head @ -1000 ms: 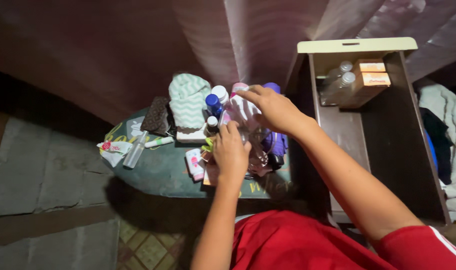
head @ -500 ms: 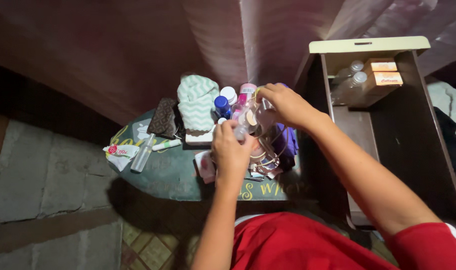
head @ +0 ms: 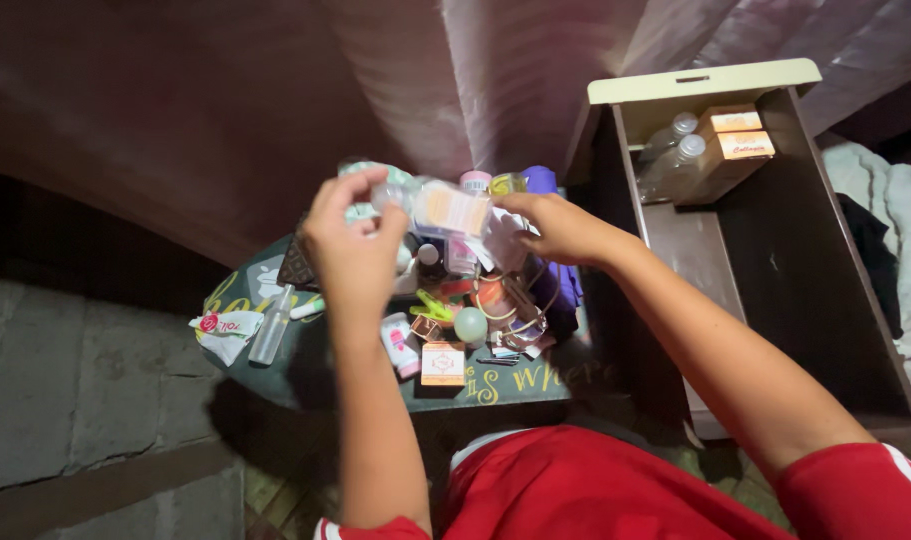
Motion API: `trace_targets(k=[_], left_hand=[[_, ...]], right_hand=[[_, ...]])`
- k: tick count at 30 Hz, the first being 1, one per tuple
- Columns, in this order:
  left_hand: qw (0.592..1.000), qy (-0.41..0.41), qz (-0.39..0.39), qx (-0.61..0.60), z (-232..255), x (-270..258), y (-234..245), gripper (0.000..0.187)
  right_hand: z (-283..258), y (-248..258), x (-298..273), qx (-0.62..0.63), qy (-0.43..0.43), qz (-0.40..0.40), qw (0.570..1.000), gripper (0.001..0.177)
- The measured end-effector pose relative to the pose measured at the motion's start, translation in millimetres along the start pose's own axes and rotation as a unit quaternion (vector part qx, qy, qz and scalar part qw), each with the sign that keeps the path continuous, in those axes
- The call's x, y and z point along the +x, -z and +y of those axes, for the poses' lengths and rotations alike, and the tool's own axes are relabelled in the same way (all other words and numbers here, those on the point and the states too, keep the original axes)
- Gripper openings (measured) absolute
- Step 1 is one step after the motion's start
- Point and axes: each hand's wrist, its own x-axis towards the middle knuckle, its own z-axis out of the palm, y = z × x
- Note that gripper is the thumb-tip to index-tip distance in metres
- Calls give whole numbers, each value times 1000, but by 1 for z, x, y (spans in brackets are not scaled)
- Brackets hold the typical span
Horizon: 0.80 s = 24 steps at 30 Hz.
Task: The person wipes the inside and outside of a brown plastic drawer with a black cloth. Then they place several small boxes and bottles from a nearby table into the drawer.
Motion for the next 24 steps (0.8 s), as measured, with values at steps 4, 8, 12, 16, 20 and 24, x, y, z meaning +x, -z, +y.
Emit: trace_targets(k=[4, 8, 12, 16, 20, 24], left_hand=[[998, -8, -42, -47, 18, 20, -5, 30], [996, -56, -74, 0, 34, 26, -35, 30], [981, -124, -131, -76, 46, 29, -90, 29], [963, -198, -174, -63, 48, 28, -166, 29], [926, -306, -219, -27, 31, 21, -251, 33], [901, -305, -307, 6, 5, 1, -323, 30]], right_hand=[[-5, 11, -4, 74, -71, 31, 994, 58], [-3, 35, -27, 126, -126, 121, 976, 36], [25, 65, -71, 208, -222, 151, 941, 20], [66, 90, -124, 235, -334, 118, 905, 16], [113, 94, -161, 211, -436, 82, 871, 25], [154, 82, -180, 232, -485, 80, 839, 38]])
